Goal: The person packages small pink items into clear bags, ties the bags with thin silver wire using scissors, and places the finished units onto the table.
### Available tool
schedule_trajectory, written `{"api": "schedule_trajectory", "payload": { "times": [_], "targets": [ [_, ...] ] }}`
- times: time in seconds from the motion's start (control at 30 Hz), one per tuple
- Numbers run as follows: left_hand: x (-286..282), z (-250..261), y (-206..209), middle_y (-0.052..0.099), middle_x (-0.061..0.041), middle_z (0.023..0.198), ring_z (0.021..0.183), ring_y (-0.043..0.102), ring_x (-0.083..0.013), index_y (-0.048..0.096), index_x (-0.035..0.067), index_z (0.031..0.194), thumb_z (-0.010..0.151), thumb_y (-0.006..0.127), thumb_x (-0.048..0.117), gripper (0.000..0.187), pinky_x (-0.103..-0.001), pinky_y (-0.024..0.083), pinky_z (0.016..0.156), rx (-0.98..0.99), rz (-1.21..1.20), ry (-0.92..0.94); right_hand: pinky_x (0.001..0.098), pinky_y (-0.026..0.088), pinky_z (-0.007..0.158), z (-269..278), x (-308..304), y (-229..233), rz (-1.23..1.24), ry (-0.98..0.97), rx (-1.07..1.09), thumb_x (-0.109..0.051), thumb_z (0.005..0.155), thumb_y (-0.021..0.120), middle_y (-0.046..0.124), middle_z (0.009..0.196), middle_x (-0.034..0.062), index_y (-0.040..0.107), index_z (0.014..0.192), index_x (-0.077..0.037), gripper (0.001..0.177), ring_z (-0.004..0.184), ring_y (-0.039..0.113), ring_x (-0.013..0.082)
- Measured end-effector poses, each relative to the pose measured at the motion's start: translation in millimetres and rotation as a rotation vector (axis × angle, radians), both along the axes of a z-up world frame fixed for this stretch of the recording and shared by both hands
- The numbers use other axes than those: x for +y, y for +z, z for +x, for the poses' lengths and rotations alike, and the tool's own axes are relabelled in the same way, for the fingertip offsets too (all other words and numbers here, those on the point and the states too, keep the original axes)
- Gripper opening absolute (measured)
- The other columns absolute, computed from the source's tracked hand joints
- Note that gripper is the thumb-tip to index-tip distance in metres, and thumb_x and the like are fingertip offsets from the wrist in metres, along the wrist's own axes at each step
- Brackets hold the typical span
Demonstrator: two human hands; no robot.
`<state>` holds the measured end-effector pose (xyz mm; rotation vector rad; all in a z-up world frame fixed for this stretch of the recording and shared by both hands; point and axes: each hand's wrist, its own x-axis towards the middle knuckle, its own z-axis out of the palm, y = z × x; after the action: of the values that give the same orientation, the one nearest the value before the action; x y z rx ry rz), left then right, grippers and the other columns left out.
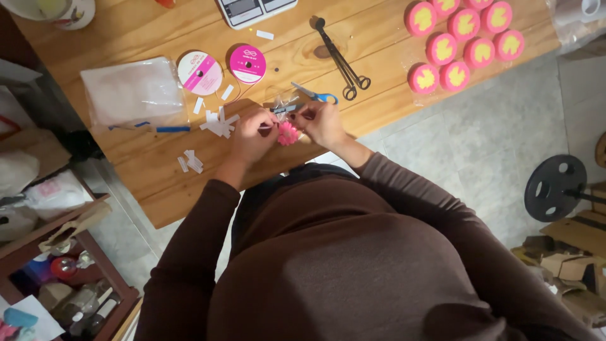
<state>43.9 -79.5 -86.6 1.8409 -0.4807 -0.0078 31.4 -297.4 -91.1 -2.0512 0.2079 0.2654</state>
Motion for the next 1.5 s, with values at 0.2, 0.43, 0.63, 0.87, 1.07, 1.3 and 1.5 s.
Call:
{"api": "schedule_trajectory", "payload": {
  "times": [0.2, 0.43, 0.63, 0.87, 1.07, 1.3, 1.5],
  "targets": [
    [3, -4, 20, 0.069, -0.009, 0.097, 0.088, 0.068, -0.0285, 0.056, 0.003, 0.082, 0.079, 0.076, 0.001, 0.02, -0.04, 0.055, 0.076, -0.146, 0.081, -0.007, 0.0294, 0.057, 0.062, -4, 4, 10, -0.019, 0.031, 0.061, -0.017, 0.086, 0.078, 0.077, 0.075, 0.0085, 0.077, 0.091, -0.003, 0.015, 0.065, 0.071, 0.012],
    [1, -14, 26, 0.066, -0.009, 0.097, 0.093, 0.067, -0.0307, 0.063, 0.005, 0.091, 0.086, 0.071, 0.007, 0.01, -0.043, 0.054, 0.074, -0.376, 0.341, -0.149, 0.0332, 0.059, 0.068, -3, 3, 2, -0.108, 0.114, -0.034, -0.019, 0.083, 0.081, 0.077, 0.08, 0.0107, 0.078, 0.092, -0.006, 0.016, 0.073, 0.076, 0.0174],
    [3, -2, 13, 0.067, -0.013, 0.092, 0.083, 0.07, -0.0277, 0.069, 0.002, 0.096, 0.09, 0.074, 0.014, 0.015, -0.038, 0.057, 0.074, 0.102, 0.132, -0.198, 0.038, 0.058, 0.071, 8, -4, 2, -0.201, 0.214, -0.038, -0.02, 0.085, 0.077, 0.076, 0.084, 0.0137, 0.078, 0.095, -0.008, 0.015, 0.077, 0.075, 0.0262],
    [-4, 1, 3, 0.078, -0.011, 0.099, 0.089, 0.077, -0.0243, 0.069, 0.005, 0.115, 0.091, 0.073, 0.013, 0.026, -0.035, 0.062, 0.08, 0.171, 0.13, -0.144, 0.0397, 0.055, 0.071, 30, -13, 6, -0.197, 0.306, 0.019, -0.022, 0.088, 0.074, 0.075, 0.087, 0.0144, 0.077, 0.104, -0.01, 0.019, 0.078, 0.073, 0.0291],
    [-13, 7, 0, 0.078, -0.007, 0.093, 0.079, 0.075, -0.0244, 0.066, 0.007, 0.128, 0.084, 0.077, 0.016, 0.046, -0.036, 0.058, 0.069, 0.137, 0.278, -0.112, 0.0387, 0.057, 0.073, 33, -4, 22, -0.223, 0.316, 0.076, -0.026, 0.083, 0.075, 0.076, 0.088, 0.011, 0.077, 0.098, -0.013, 0.019, 0.08, 0.074, 0.0271],
    [-18, 6, -33, 0.078, -0.012, 0.088, 0.076, 0.076, -0.0202, 0.075, 0.003, 0.104, 0.084, 0.079, 0.012, 0.023, -0.031, 0.057, 0.067, 0.184, 0.138, -0.02, 0.0392, 0.058, 0.076, 29, -3, 40, -0.115, 0.422, -0.224, -0.012, 0.081, 0.077, 0.074, 0.093, 0.0127, 0.077, 0.093, -0.007, 0.013, 0.087, 0.072, 0.0296],
    [-12, 8, -41, 0.079, -0.014, 0.088, 0.073, 0.075, -0.0175, 0.079, 0.004, 0.104, 0.086, 0.075, 0.007, 0.018, -0.028, 0.055, 0.064, 0.286, 0.036, -0.016, 0.0379, 0.059, 0.072, 20, 0, 50, -0.018, 0.4, -0.158, -0.005, 0.083, 0.076, 0.071, 0.092, 0.0133, 0.07, 0.098, -0.004, 0.016, 0.08, 0.073, 0.0272]
  ]
}}
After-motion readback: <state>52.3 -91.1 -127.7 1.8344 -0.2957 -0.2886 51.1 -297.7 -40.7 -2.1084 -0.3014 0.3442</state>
